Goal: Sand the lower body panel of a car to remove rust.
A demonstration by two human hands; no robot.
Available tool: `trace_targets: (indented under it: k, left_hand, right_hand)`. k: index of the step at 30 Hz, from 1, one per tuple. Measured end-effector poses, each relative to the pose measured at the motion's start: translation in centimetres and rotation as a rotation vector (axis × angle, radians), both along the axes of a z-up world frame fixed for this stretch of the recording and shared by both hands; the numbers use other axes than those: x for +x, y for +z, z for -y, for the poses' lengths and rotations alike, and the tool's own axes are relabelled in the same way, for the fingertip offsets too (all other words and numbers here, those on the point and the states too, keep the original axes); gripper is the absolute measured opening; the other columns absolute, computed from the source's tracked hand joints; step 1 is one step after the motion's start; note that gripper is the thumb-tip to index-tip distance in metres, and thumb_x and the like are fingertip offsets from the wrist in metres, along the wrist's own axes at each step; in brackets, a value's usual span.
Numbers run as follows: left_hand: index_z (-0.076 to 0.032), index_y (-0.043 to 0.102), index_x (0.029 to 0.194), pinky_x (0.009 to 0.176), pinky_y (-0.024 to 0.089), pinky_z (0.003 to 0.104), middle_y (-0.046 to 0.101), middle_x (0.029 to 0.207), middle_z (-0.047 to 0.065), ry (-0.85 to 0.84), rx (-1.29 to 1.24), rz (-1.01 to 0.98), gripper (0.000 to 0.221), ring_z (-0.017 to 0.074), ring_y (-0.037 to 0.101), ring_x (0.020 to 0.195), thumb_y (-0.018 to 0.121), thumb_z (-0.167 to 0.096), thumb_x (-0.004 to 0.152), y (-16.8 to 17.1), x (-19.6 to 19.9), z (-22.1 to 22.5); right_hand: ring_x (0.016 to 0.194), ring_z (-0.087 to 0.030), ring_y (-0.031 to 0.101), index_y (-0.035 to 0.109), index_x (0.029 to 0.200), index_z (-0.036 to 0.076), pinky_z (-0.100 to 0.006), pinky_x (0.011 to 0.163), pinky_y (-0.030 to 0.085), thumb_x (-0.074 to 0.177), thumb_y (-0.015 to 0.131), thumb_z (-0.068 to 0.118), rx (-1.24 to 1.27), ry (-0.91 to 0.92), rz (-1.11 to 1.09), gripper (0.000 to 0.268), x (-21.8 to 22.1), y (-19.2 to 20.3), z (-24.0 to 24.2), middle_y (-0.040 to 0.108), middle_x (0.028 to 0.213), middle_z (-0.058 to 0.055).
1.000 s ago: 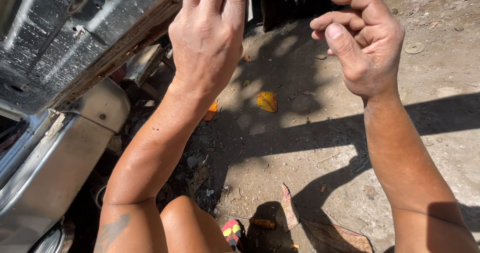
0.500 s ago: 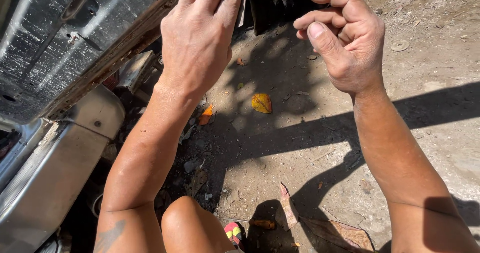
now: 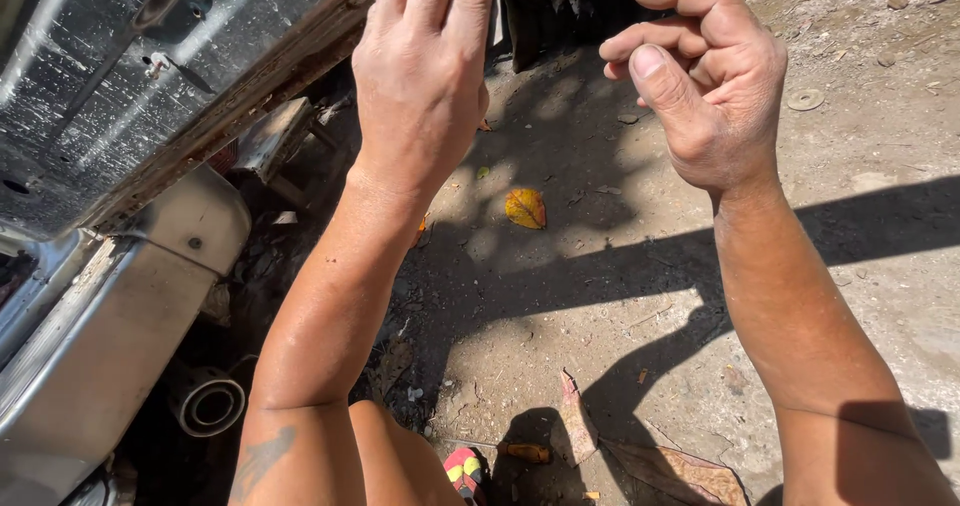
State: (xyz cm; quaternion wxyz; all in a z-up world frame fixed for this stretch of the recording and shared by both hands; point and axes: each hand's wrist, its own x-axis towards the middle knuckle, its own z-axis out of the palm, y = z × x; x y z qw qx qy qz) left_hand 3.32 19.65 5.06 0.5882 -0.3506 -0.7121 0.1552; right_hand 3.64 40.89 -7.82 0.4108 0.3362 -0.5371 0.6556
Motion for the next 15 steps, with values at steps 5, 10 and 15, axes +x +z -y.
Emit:
trace_targets:
  k: [5,10,15]
  left_hand:
    - [-0.01,0.048,0.152,0.093,0.065,0.037,0.057,0.144,0.01,-0.083,0.013,0.185,0.068,0.0282,0.064,0.114,0.073,0.01,0.092,-0.2,1.0,-0.5]
    - [-0.007,0.05,0.15,0.103,0.064,0.041,0.056,0.145,0.014,-0.109,0.079,0.113,0.055,0.0309,0.067,0.123,0.072,0.009,0.102,-1.2,0.5,0.3]
    - [-0.003,0.059,0.143,0.105,0.058,0.043,0.048,0.144,0.011,-0.042,0.078,0.056,0.069,0.0319,0.063,0.127,0.098,-0.036,0.096,-2.6,-1.0,-1.4]
  right_hand:
    - [0.111,-0.021,0.067,0.05,0.143,-0.005,-0.027,0.099,0.056,0.106,0.061,-0.005,0.021,0.079,0.02,0.039,0.4,0.4,1.0,0.068,0.123,-0.019]
    - [0.134,-0.029,0.061,0.044,0.149,-0.005,-0.032,0.103,0.056,0.102,0.065,0.023,0.2,0.021,-0.055,0.059,2.3,2.5,3.6,0.056,0.15,-0.022]
    - [0.135,-0.027,0.069,0.02,0.162,0.001,-0.032,0.11,0.061,0.098,0.065,0.056,0.116,0.152,-0.035,0.095,1.8,3.6,7.4,0.039,0.171,-0.026]
